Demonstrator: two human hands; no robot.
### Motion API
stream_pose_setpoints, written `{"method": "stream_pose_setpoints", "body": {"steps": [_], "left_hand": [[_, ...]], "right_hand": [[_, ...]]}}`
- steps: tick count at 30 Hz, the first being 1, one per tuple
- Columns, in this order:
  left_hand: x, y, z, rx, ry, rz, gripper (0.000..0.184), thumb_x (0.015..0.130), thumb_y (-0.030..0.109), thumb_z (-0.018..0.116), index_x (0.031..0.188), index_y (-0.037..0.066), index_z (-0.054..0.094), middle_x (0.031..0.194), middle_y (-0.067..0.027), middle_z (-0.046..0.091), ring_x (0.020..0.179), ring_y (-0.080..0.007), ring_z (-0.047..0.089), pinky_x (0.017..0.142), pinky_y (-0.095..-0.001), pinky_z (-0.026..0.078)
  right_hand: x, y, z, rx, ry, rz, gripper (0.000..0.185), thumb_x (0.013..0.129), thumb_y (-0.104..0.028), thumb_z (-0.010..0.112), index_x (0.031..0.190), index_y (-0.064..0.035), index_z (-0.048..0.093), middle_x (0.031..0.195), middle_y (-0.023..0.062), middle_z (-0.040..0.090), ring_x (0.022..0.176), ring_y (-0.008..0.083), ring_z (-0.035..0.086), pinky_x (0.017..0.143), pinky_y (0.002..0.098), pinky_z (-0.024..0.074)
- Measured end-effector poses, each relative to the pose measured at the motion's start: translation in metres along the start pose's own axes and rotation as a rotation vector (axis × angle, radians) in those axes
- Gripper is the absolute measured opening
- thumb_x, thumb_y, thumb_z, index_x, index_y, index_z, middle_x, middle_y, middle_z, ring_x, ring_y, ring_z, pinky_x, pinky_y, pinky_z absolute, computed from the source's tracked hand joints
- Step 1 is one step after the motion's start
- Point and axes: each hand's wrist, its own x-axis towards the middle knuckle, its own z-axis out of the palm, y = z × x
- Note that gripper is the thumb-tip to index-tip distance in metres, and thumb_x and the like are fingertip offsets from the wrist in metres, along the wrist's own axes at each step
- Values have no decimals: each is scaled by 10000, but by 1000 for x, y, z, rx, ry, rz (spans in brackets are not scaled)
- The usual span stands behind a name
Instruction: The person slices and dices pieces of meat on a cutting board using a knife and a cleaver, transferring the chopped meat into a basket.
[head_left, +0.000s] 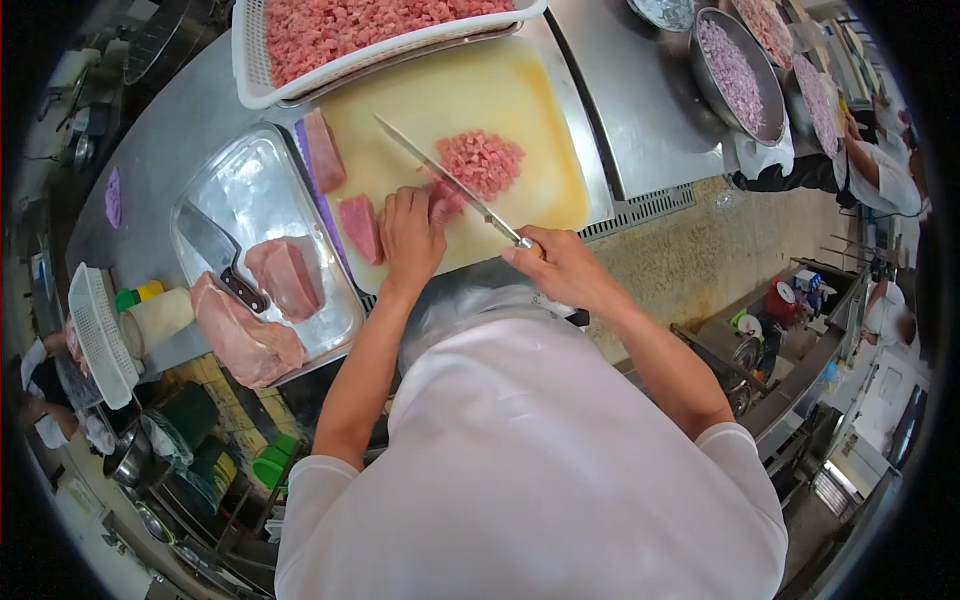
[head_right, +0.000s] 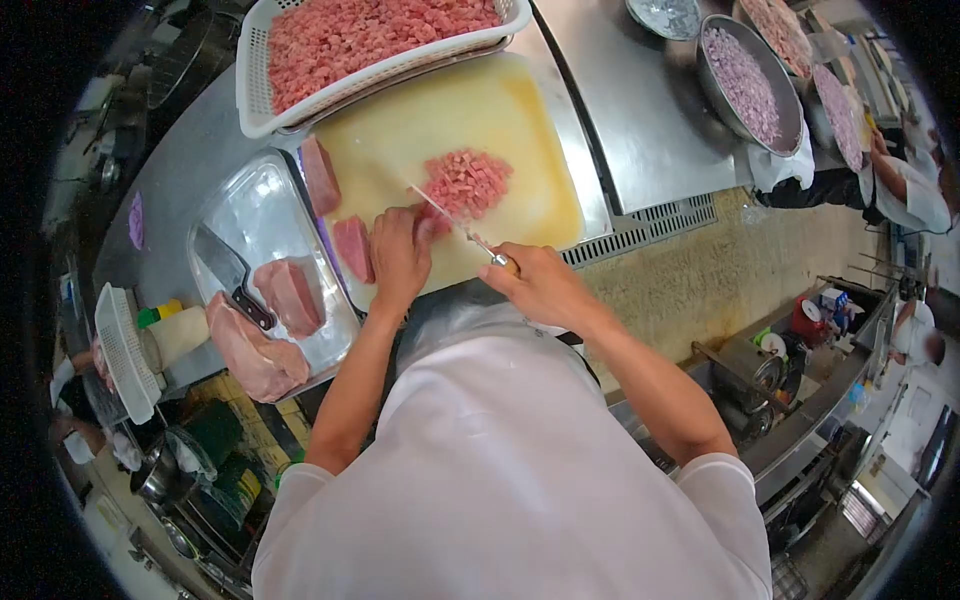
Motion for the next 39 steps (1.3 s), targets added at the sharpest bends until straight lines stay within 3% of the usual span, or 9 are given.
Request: {"method": "stream_pose_setpoints", "body": {"steps": [6,9,12,15,18,21,27,33,39], "left_hand": [[9,-5,7,111,21,-9,248,813,58,696,1060,47,669,977,-138,594,961,-360,566,825,-487,423],[2,-4,6,95,15,-1,247,797,90,718,1038,62,673,959,-129,593,955,-356,565,823,-480,420],[3,-8,2,2,16,4,229,809,117,725,1027,69,676,952,-127,599,941,-359,567,816,-475,419],[3,-5,-1,-110,56,-10,195,834,103,698,1021,57,666,936,-141,600,919,-374,564,808,-482,421],[0,-3,-7,-101,21,-19,150,861,52,639,1008,25,639,921,-171,593,898,-403,554,806,-500,424],[-1,-5,-3,-89,43,2,140,870,25,610,1008,21,635,922,-175,590,897,-408,553,810,-506,422],[-4,-9,-8,-160,41,3,174,859,21,610,1032,17,630,934,-183,588,908,-411,550,821,-508,419],[-7,-11,-12,-114,-26,-39,184,860,12,618,1042,24,647,966,-168,618,959,-399,563,852,-493,419],[-12,-10,-13,-204,-39,-94,184,868,6,628,1052,22,644,980,-167,620,973,-405,558,859,-495,420]], "right_hand": [[18,-1,4,-63,-111,-25,461,1021,-369,623,1179,59,691,897,257,721,846,405,711,817,482,546],[66,20,40,-67,70,-338,426,1027,-366,621,1066,57,658,776,217,652,753,394,655,747,477,515],[77,11,39,-91,65,-327,420,1028,-354,611,1034,65,643,791,237,652,751,403,654,753,475,515],[39,-28,12,-43,-98,-70,461,1032,-409,600,1071,42,690,854,310,697,884,504,686,814,537,530],[35,-8,26,-28,-81,-49,450,1029,-401,607,1058,42,684,848,314,691,866,498,684,793,534,526],[63,0,44,-51,24,-252,447,1026,-382,615,1046,60,676,832,304,687,837,471,693,779,525,526],[44,-27,23,-73,-92,-71,451,1036,-392,608,1064,53,675,873,293,700,874,487,688,812,532,528],[68,-4,56,-66,114,-319,427,1028,-370,606,1034,50,684,844,274,698,852,457,691,813,517,525],[37,-31,31,-34,-100,-38,424,1027,-362,613,1045,55,684,821,272,694,811,459,688,782,519,525]]}}
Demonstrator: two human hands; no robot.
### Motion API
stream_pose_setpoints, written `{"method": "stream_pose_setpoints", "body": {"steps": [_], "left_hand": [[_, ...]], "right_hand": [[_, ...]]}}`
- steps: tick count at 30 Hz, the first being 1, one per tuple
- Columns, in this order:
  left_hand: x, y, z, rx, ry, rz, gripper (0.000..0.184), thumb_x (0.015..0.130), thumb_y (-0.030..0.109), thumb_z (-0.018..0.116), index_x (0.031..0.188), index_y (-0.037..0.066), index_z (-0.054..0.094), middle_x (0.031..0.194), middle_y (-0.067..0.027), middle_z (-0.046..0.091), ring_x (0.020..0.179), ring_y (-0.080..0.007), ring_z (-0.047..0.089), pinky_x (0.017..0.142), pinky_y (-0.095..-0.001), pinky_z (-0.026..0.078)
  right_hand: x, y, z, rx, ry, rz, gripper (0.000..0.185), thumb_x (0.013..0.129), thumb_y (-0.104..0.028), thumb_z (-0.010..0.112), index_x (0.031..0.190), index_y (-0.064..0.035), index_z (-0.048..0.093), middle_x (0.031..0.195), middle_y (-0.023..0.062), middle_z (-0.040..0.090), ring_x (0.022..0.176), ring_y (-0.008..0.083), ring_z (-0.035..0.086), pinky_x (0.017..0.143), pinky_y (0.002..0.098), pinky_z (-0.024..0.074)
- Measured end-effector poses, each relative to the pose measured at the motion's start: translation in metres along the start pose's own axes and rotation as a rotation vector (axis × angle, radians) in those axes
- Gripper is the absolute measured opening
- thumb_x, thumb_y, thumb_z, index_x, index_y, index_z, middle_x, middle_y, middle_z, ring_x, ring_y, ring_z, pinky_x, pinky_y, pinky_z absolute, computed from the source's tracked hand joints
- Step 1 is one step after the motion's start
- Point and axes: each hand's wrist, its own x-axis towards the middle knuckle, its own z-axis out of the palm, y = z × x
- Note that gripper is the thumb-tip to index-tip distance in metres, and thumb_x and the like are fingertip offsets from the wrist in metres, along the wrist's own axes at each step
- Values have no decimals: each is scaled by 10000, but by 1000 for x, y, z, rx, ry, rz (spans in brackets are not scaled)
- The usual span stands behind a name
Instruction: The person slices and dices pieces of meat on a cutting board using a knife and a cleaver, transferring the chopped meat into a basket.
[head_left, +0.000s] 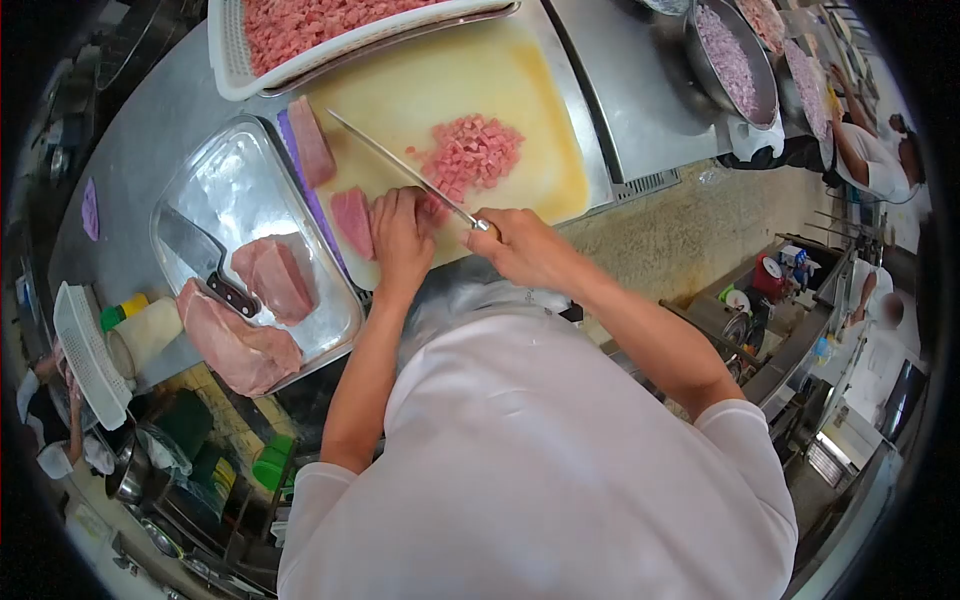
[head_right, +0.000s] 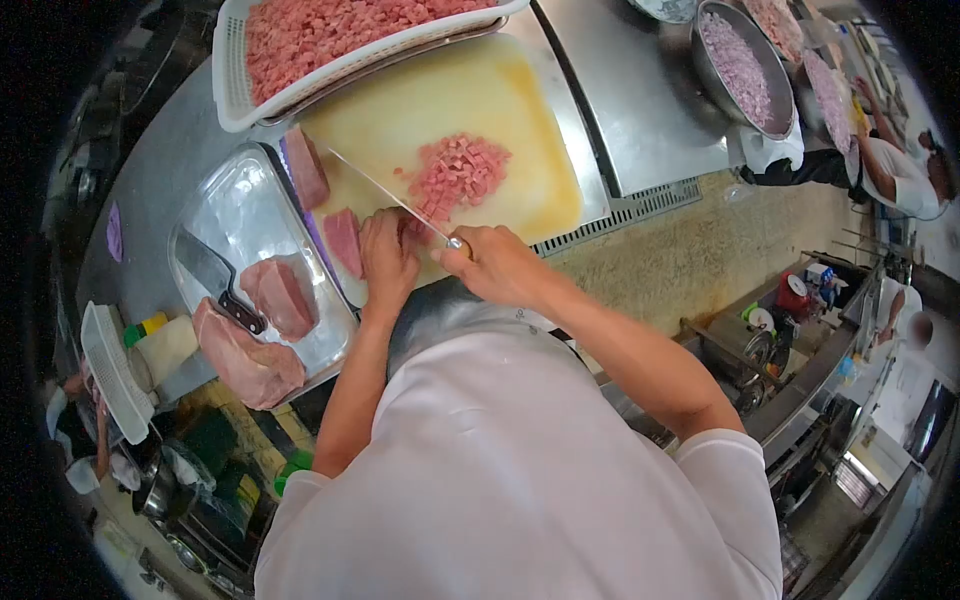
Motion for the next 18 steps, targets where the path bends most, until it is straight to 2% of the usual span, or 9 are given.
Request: {"method": "stream_pose_setpoints", "body": {"steps": [3,6,9,12,15,18], "left_hand": [[-2,3,1,69,-27,10,176,895,32,644,1070,18,645,994,-169,625,989,-402,562,870,-495,423],[-4,2,-5,61,-38,45,212,886,60,688,1086,15,635,1001,-166,625,997,-393,569,871,-491,424],[-5,13,-6,50,-33,71,269,868,79,728,1109,19,627,996,-161,626,989,-383,577,871,-490,427],[-7,7,6,62,4,61,303,855,86,752,1123,25,625,988,-157,631,974,-377,584,868,-489,434],[-5,11,13,75,18,68,288,851,70,745,1105,21,618,975,-157,634,960,-380,589,862,-492,444],[0,16,5,44,20,57,252,844,35,715,1071,10,609,966,-159,636,949,-393,591,837,-504,456]], "right_hand": [[19,19,22,96,99,-145,423,1025,-365,624,1080,49,693,805,265,691,779,445,682,764,510,525],[27,13,18,108,55,-55,431,1020,-376,640,1131,37,700,811,265,697,781,430,687,760,496,531],[23,29,10,-11,156,-103,438,1012,-390,663,1158,22,704,806,259,701,773,413,696,742,480,534],[9,40,8,8,168,-95,438,1027,-364,652,1151,55,692,697,138,616,656,221,595,663,393,502],[-8,28,4,31,124,-20,447,1019,-355,667,1220,44,692,718,125,627,655,223,590,662,391,500],[-27,7,-3,124,105,67,411,1011,-328,666,1201,35,699,762,197,686,670,303,625,696,416,518]]}}
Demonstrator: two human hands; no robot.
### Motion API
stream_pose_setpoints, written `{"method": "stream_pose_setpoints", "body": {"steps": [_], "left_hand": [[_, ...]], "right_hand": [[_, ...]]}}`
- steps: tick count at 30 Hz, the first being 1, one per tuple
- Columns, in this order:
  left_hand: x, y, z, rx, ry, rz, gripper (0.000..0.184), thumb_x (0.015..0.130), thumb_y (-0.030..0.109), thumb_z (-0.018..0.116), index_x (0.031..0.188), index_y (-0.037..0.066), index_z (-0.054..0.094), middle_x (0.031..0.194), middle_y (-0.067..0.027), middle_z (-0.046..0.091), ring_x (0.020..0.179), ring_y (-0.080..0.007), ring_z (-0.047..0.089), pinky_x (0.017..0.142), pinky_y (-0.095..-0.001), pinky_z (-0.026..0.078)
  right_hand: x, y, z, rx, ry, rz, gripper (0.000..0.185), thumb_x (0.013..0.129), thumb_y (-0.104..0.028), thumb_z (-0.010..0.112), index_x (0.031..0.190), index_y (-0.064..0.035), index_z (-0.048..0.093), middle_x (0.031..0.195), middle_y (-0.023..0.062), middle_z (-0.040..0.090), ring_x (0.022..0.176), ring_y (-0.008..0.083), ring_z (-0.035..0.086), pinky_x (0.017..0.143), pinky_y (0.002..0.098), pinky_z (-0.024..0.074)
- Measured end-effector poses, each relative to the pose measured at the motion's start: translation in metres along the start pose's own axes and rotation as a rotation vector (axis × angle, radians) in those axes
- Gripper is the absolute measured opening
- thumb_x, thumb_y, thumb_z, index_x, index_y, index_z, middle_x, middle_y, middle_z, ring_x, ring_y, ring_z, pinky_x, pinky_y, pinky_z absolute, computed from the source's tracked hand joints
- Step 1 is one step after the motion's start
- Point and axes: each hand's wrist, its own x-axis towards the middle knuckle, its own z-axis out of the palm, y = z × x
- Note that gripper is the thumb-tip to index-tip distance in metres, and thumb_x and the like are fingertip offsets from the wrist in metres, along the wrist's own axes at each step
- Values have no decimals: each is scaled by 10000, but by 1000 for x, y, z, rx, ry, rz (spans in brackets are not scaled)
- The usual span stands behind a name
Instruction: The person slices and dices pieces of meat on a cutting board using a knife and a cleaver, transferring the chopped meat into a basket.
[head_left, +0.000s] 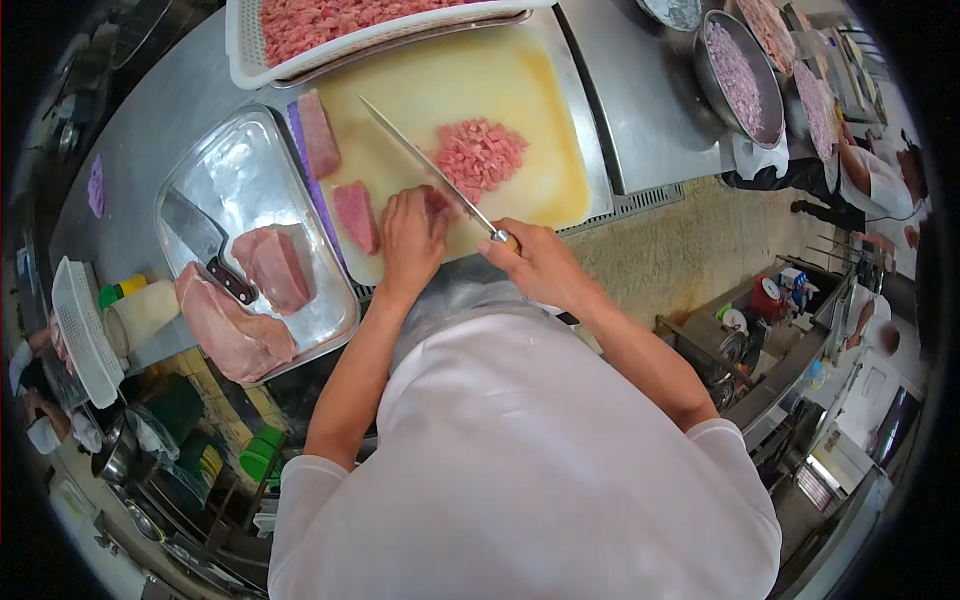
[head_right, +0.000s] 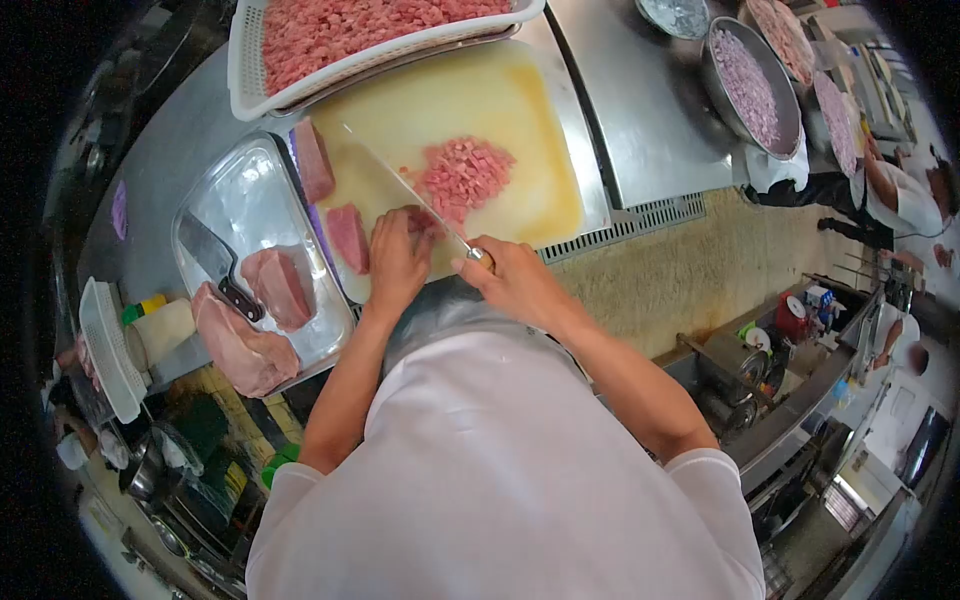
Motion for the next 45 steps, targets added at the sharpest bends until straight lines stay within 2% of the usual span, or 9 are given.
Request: {"method": "stream_pose_setpoints", "body": {"steps": [9,15,21,32,35,38,41,44,45], "left_hand": [[5,-9,0,-19,-9,-33,174,844,-48,602,1011,-7,630,949,-209,645,940,-433,606,826,-516,477],[3,-4,-8,-105,12,-73,170,813,-70,609,967,-6,638,913,-191,638,908,-416,607,817,-492,479],[3,-9,-5,-39,9,-21,166,819,-67,623,971,-4,644,916,-184,640,897,-407,605,809,-487,477],[4,-9,-10,2,-55,24,113,877,-40,627,982,2,633,884,-181,629,913,-398,624,796,-490,483],[-2,-25,-3,-92,-60,-54,95,961,2,611,1055,17,616,905,-139,638,914,-319,647,807,-445,515],[3,-2,-22,-375,126,-407,152,1007,31,604,1152,-14,601,981,-160,664,990,-280,652,859,-392,526],[14,26,-51,-342,350,-355,170,1041,75,613,1188,-11,604,1004,-142,649,999,-218,641,851,-356,532],[26,24,-42,-264,499,-144,208,995,53,650,1188,-13,610,1053,-169,653,992,-259,651,856,-392,530],[36,29,-40,-121,396,8,203,987,53,653,1176,-13,619,1071,-158,657,986,-247,651,857,-379,531]], "right_hand": [[47,21,37,-29,53,-227,442,1034,-374,611,1061,63,669,734,225,659,704,362,679,712,463,531],[25,-1,16,-12,-67,-7,448,1029,-382,610,1023,64,648,733,246,657,740,399,692,721,480,531],[47,14,37,70,-42,-75,428,1030,-371,621,1032,56,655,679,208,634,671,337,662,692,458,527],[45,21,43,79,-1,-86,440,1025,-386,634,1062,51,675,709,198,646,679,348,649,682,455,512],[40,9,31,80,12,-93,426,1017,-367,634,1073,54,665,718,206,648,692,377,652,691,464,513],[18,14,9,-24,5,-192,336,1019,-309,622,1049,26,628,687,165,601,641,332,632,657,451,508],[-2,23,-10,-194,-41,-272,268,991,-254,652,1029,9,616,707,168,624,644,348,643,654,452,513],[-2,37,-16,-321,-9,-415,264,958,-228,702,1029,14,623,759,185,681,690,385,669,669,469,516],[-1,43,-15,-353,15,-476,269,949,-222,718,1031,16,626,776,187,698,705,393,677,673,474,516]]}}
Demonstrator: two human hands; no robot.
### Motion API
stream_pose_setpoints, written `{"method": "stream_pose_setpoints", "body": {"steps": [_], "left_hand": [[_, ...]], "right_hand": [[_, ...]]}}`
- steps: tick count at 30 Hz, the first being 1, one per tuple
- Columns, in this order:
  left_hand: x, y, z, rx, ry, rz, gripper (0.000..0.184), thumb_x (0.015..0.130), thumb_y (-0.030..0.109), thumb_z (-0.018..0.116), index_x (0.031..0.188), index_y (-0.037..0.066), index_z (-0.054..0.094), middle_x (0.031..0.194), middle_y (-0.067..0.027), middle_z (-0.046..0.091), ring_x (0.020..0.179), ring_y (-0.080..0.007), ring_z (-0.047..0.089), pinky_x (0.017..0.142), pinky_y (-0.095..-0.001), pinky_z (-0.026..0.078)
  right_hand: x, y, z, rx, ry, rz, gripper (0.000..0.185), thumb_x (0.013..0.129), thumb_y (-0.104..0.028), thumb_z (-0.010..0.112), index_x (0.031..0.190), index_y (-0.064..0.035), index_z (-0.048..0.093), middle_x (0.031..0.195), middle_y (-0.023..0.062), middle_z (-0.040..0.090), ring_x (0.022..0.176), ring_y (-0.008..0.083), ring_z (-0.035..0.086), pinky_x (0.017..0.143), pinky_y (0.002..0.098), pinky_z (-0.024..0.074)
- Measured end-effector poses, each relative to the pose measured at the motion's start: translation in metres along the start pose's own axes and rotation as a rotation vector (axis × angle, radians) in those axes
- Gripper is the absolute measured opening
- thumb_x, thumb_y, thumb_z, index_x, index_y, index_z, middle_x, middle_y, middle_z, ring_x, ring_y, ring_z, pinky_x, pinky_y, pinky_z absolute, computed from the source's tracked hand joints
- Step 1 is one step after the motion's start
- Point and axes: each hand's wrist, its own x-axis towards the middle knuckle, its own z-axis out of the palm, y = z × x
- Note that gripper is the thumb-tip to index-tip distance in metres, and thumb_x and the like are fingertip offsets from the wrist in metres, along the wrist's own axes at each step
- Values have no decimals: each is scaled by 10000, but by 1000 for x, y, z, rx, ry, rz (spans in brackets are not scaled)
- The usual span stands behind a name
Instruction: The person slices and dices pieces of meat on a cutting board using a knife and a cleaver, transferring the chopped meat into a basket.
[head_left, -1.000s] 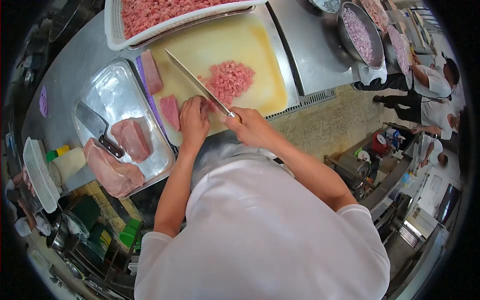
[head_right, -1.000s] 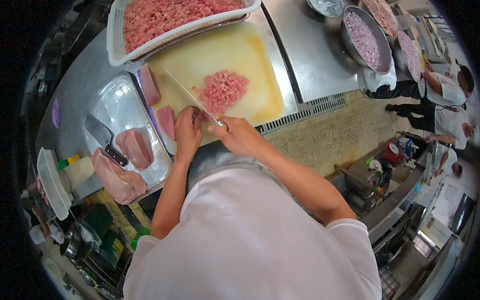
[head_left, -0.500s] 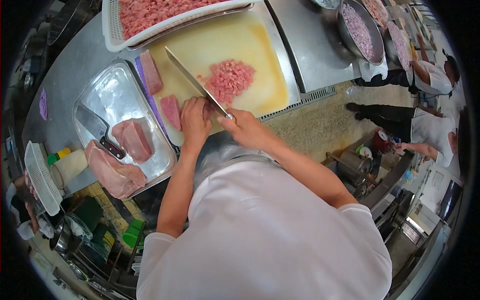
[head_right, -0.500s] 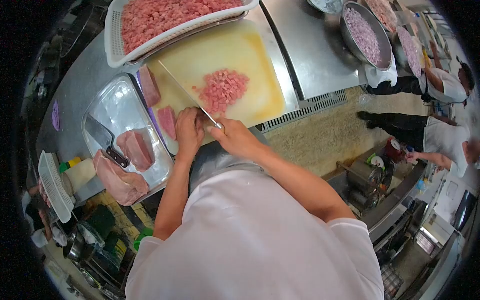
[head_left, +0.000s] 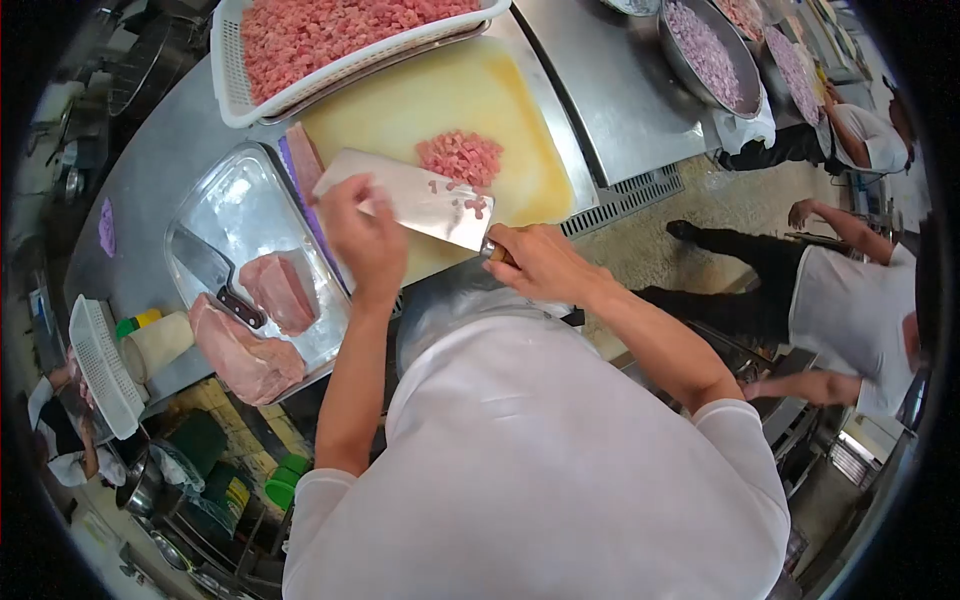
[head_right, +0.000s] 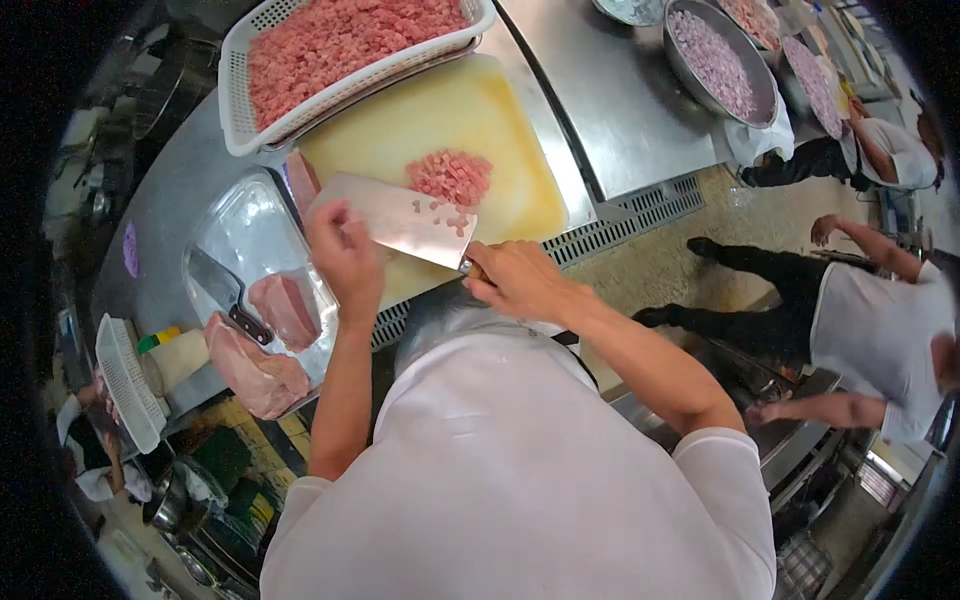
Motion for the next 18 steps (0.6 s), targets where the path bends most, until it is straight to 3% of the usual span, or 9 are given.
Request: {"method": "stream_pose_setpoints", "body": {"steps": [2,5,9,11,12,15,18], "left_hand": [[15,18,13,227,-223,334,194,971,54,660,1152,-12,636,1108,-137,665,976,-222,650,858,-352,532],[18,35,21,59,-248,353,186,946,30,662,1126,-14,669,1106,-159,679,966,-266,661,864,-370,527],[6,3,-17,-23,-81,-76,161,903,37,693,1062,8,693,977,-163,679,931,-354,649,841,-469,518],[3,4,-34,-17,-58,-305,125,908,34,685,1031,13,697,943,-155,682,906,-356,646,824,-470,514],[3,4,-38,87,-101,-222,111,904,30,683,1013,14,689,937,-160,677,899,-361,640,814,-470,512],[4,4,-45,344,-233,0,70,887,16,675,955,14,656,909,-173,654,880,-377,619,786,-476,503],[-12,-8,-41,432,-405,119,63,859,-12,661,896,11,616,874,-181,618,881,-401,600,775,-499,493]], "right_hand": [[2,5,-1,-56,-32,-36,281,939,-217,734,1044,21,628,783,184,708,726,392,692,674,479,516],[-1,11,-7,-109,-55,-15,291,941,-218,738,1071,22,636,791,187,706,727,392,691,676,470,521],[-16,5,-16,82,-44,144,318,954,-256,728,1067,20,618,819,202,721,740,427,688,725,480,539],[-16,7,-1,202,38,130,312,976,-258,721,1054,22,607,760,161,688,659,351,668,669,444,532],[-14,6,7,261,80,122,311,986,-259,718,1047,23,602,730,141,672,618,314,658,641,426,528],[-4,-13,16,741,-30,368,290,1014,-252,700,1034,18,597,688,56,608,557,167,595,537,357,484],[5,8,35,881,-115,407,253,1035,-242,679,1047,-1,601,677,6,554,534,88,540,474,303,434]]}}
